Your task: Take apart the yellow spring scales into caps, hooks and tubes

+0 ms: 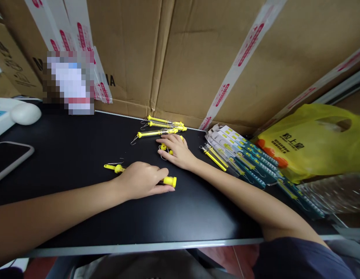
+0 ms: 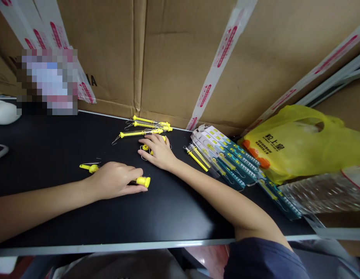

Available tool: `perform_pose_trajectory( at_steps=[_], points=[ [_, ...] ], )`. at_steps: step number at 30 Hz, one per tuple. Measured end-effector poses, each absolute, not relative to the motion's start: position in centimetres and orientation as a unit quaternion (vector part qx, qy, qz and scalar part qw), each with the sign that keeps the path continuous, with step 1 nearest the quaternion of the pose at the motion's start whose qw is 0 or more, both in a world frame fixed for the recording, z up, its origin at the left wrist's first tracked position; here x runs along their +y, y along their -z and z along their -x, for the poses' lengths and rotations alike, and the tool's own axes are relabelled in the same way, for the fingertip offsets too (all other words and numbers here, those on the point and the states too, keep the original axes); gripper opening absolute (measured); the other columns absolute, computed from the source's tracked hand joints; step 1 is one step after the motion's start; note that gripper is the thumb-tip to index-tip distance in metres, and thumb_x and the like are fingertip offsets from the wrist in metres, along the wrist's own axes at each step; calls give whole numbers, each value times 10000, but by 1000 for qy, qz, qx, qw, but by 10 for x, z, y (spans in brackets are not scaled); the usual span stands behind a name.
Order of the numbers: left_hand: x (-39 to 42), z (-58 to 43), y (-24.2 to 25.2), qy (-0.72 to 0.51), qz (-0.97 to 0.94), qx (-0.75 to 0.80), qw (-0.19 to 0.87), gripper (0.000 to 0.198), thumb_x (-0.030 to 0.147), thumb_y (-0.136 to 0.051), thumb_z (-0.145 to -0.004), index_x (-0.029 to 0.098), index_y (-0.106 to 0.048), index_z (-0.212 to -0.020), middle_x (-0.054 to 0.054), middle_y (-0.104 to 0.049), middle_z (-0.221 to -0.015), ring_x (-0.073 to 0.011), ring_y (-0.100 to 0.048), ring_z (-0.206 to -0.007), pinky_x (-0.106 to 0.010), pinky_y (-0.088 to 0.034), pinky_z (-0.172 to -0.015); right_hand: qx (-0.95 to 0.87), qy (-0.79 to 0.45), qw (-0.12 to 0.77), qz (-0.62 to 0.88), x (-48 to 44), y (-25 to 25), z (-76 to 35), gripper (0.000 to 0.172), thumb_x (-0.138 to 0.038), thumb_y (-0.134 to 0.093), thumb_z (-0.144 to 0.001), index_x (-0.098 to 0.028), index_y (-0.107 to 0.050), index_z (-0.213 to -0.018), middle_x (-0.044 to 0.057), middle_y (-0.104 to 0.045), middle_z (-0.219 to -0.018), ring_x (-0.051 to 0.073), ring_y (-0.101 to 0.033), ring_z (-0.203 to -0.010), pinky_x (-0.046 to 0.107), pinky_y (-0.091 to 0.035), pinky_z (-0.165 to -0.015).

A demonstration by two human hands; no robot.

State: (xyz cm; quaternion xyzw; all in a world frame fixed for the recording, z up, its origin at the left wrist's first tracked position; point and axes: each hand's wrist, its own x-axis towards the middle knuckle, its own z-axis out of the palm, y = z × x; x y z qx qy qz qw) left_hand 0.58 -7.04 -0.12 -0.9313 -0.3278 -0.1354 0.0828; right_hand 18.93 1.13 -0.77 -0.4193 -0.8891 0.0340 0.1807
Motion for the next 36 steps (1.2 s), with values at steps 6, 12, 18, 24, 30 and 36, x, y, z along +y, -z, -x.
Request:
perform_pose_trajectory(
  at_steps=[6, 12, 18, 24, 30, 36],
  points=[
    [-68, -4, 4, 145, 930, -321, 102, 391, 522, -384, -908, 182, -523, -775, 13, -609, -617, -162, -621, -585, -243, -296, -470, -877, -35, 249, 410, -9, 1, -199, 337, -411, -443, -919, -266, -556, -1201, 40, -500, -1334, 262, -311, -1298, 499, -227, -1074],
    [-67, -5, 5, 141, 930, -320, 108, 328, 460, -385, -921, 174, -529, -850, 0, -628, -683, -166, -631, -625, -243, -350, -497, -883, -88, 291, 358, -55, -4, -213, 288, -316, -339, -958, -236, -588, -1078, 66, -566, -1206, 225, -425, -1210, 446, -295, -1050],
    [-67, -6, 2, 141, 926, -333, 108, 280, 437, -398, -925, 191, -508, -1002, 7, -635, -790, -165, -640, -674, -245, -354, -500, -895, -105, 273, 338, -71, -9, -222, 320, -470, -529, -848, -222, -532, -1051, 87, -602, -1101, 255, -504, -1089, 449, -351, -980],
    [-66, -6, 1, 135, 929, -323, 117, 225, 398, -406, -928, 205, -505, -987, 15, -609, -787, -151, -623, -677, -251, -360, -517, -904, -84, 264, 325, -70, -7, -220, 248, -418, -593, -829, -219, -529, -962, 62, -626, -990, 214, -533, -997, 412, -373, -950],
    [-66, -4, 2, 137, 929, -311, 148, 261, 388, -380, -944, 227, -492, -1116, 21, -595, -777, -141, -608, -638, -251, -344, -502, -905, -77, 269, 320, -70, -6, -220, 203, -395, -575, -849, -219, -534, -943, 62, -628, -992, 205, -538, -987, 406, -380, -943],
    [-65, -2, 4, 149, 925, -312, 160, 309, 399, -357, -955, 248, -478, -1197, 16, -599, -763, -130, -608, -623, -226, -325, -488, -908, -78, 269, 313, -68, -7, -222, 183, -365, -575, -847, -217, -535, -947, 59, -630, -991, 204, -535, -998, 403, -373, -953]
  ],
)
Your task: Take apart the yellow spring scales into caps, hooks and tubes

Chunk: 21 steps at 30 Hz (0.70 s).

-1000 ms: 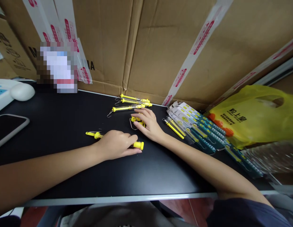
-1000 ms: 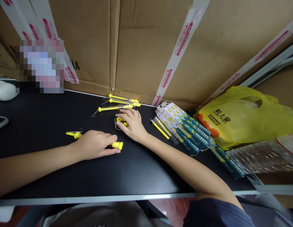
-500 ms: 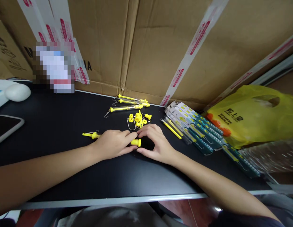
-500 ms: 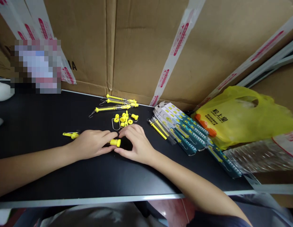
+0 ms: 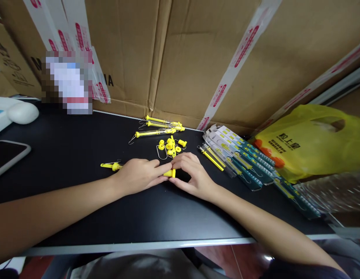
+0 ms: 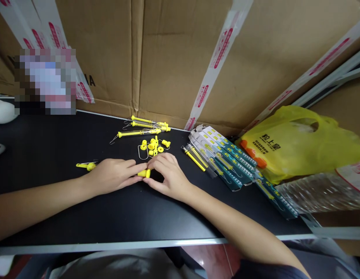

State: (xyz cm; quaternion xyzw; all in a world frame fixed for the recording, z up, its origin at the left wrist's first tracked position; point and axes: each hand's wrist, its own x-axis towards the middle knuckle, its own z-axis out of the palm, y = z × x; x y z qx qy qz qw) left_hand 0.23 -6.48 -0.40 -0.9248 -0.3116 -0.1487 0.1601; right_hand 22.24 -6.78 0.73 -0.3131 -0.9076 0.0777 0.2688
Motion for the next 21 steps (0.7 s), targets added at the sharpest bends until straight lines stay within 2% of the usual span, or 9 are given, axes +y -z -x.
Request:
perform_pose_trajectory(
  at_steps=[13, 16, 21],
  points=[
    [-63, -3, 1, 149, 913, -360, 120, 338, 428, -384, -941, 231, -488, -1195, 13, -657, -808, -157, -651, -679, -234, -372, -502, -890, -59, 288, 350, -64, -13, -230, 88, -291, -527, -838, -219, -488, -870, 54, -629, -951, 210, -538, -925, 379, -418, -857],
    [-63, -3, 1, 149, 912, -364, 115, 337, 428, -390, -938, 226, -496, -1187, 7, -661, -825, -156, -653, -690, -234, -387, -516, -891, -4, 242, 384, -60, -18, -234, 116, -327, -492, -859, -211, -494, -863, 69, -623, -939, 228, -518, -915, 382, -403, -829],
    [-63, -3, 2, 159, 913, -358, 115, 333, 420, -399, -933, 216, -513, -1170, 0, -657, -813, -145, -647, -687, -225, -390, -528, -876, 159, 122, 438, -50, -17, -240, 175, -354, -471, -860, -193, -536, -842, 90, -609, -893, 258, -483, -888, 395, -352, -809]
  ],
)
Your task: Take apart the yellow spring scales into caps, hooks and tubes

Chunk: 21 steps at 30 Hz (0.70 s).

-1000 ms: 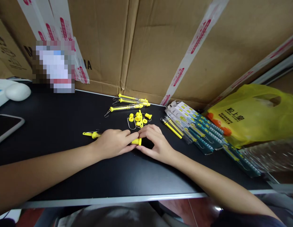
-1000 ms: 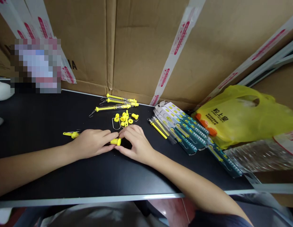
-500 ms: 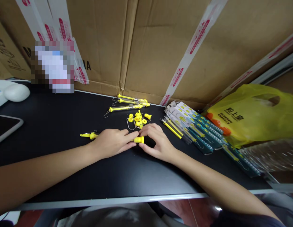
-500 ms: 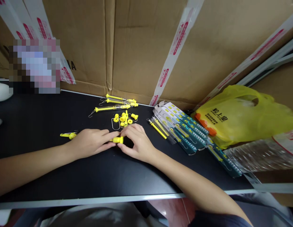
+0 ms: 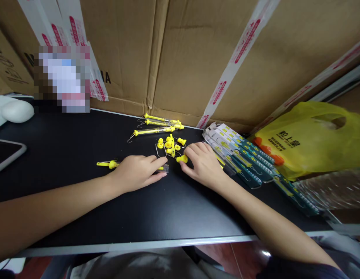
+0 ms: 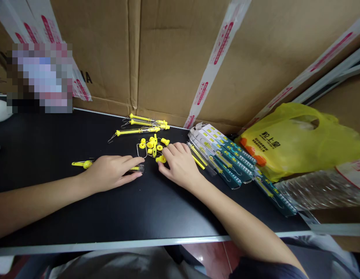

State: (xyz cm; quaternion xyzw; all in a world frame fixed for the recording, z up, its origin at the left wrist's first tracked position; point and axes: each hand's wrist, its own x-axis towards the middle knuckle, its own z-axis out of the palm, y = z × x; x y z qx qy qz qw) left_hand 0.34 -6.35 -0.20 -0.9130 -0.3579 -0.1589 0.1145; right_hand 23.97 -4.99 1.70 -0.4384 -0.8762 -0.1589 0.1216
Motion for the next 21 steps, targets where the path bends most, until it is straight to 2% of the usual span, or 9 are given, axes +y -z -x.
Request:
perform_pose_trajectory(
  at_steps=[5, 13, 21],
  points=[
    [-64, -3, 1, 171, 913, -350, 119, 313, 400, -421, -921, 212, -521, -1151, 11, -651, -822, -155, -644, -687, -243, -393, -529, -852, 226, 69, 466, -44, -12, -243, 153, -333, -488, -840, -188, -537, -844, 96, -591, -855, 261, -473, -846, 377, -332, -757],
    [-64, -4, 2, 177, 914, -345, 117, 292, 383, -433, -914, 211, -527, -1130, 15, -642, -818, -149, -632, -697, -248, -392, -542, -816, 254, 83, 512, -38, -18, -249, 201, -356, -457, -883, -175, -544, -878, 97, -578, -827, 266, -479, -821, 355, -321, -689],
    [-63, -6, 1, 178, 926, -316, 107, 267, 333, -421, -917, 197, -535, -1117, -1, -609, -845, -159, -589, -783, -267, -422, -648, -828, 218, 78, 510, -21, -4, -255, 342, -326, -470, -908, -147, -543, -1191, 120, -588, -952, 278, -496, -877, 363, -341, -696]
  ],
)
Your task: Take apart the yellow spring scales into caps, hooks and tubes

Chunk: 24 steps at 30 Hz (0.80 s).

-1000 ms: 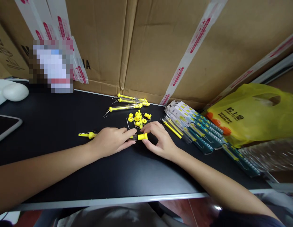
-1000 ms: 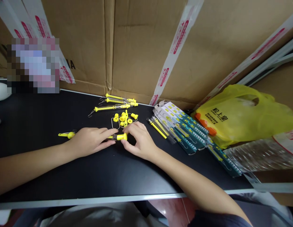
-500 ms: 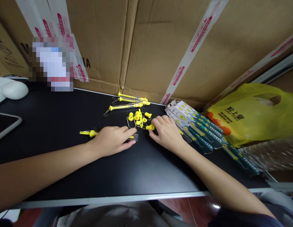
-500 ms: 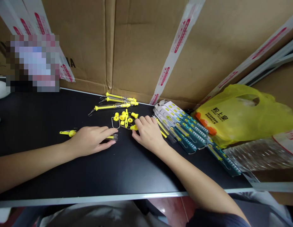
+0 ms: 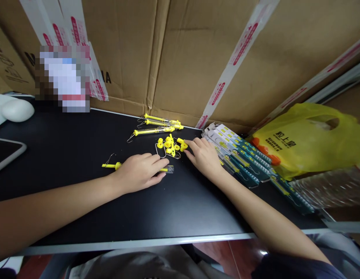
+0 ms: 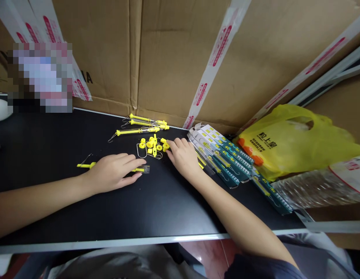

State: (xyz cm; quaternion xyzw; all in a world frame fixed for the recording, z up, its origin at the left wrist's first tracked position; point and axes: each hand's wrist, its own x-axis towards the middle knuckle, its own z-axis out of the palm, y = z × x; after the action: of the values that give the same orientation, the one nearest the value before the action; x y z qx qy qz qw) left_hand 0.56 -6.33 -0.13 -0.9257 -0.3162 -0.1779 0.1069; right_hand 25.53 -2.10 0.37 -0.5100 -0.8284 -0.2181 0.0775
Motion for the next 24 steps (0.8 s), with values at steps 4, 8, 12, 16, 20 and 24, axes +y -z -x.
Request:
perform_pose_trajectory(
  at_steps=[4, 8, 12, 16, 20, 24],
  points=[
    [-62, -6, 1, 179, 929, -307, 105, 257, 317, -425, -916, 194, -529, -1117, -6, -602, -862, -166, -578, -790, -279, -426, -671, -835, 170, 135, 505, -31, -13, -249, 351, -273, -467, -899, -137, -524, -1218, 118, -589, -970, 267, -507, -891, 367, -365, -733],
    [-60, -5, 2, 191, 925, -316, 88, 242, 308, -438, -918, 178, -514, -1107, -15, -608, -880, -176, -577, -817, -285, -423, -689, -905, -22, 196, 377, -54, -22, -235, 226, -294, -425, -934, -181, -566, -1071, 73, -609, -981, 206, -522, -906, 340, -394, -802],
    [-61, -6, 3, 199, 931, -301, 54, 214, 316, -446, -924, 186, -506, -1083, -7, -614, -882, -170, -580, -824, -278, -409, -701, -914, -118, 185, 341, -67, -17, -224, 214, -313, -576, -866, -190, -550, -1039, 42, -626, -918, 185, -536, -861, 329, -412, -795],
    [-59, -3, -1, 212, 919, -328, 54, 292, 411, -462, -909, 186, -509, -1090, -21, -631, -927, -190, -586, -853, -301, -397, -724, -900, -143, 205, 356, -61, -11, -227, 133, -234, -595, -850, -184, -572, -971, 32, -622, -865, 163, -546, -810, 303, -426, -768],
    [-49, 7, -16, 246, 876, -414, 15, 374, 504, -423, -899, 188, -536, -1064, -38, -640, -980, -211, -591, -916, -339, -390, -795, -899, -136, 203, 363, -54, -12, -232, 139, -234, -619, -827, -173, -588, -948, 23, -605, -806, 151, -545, -767, 289, -429, -754],
    [-33, 20, -22, 292, 814, -501, -19, 354, 497, -386, -915, 204, -564, -1003, -14, -653, -909, -200, -593, -879, -392, -354, -880, -905, -96, 175, 377, -53, -15, -234, 128, -250, -633, -806, -174, -608, -906, 21, -603, -771, 155, -537, -741, 288, -417, -731]
  ],
)
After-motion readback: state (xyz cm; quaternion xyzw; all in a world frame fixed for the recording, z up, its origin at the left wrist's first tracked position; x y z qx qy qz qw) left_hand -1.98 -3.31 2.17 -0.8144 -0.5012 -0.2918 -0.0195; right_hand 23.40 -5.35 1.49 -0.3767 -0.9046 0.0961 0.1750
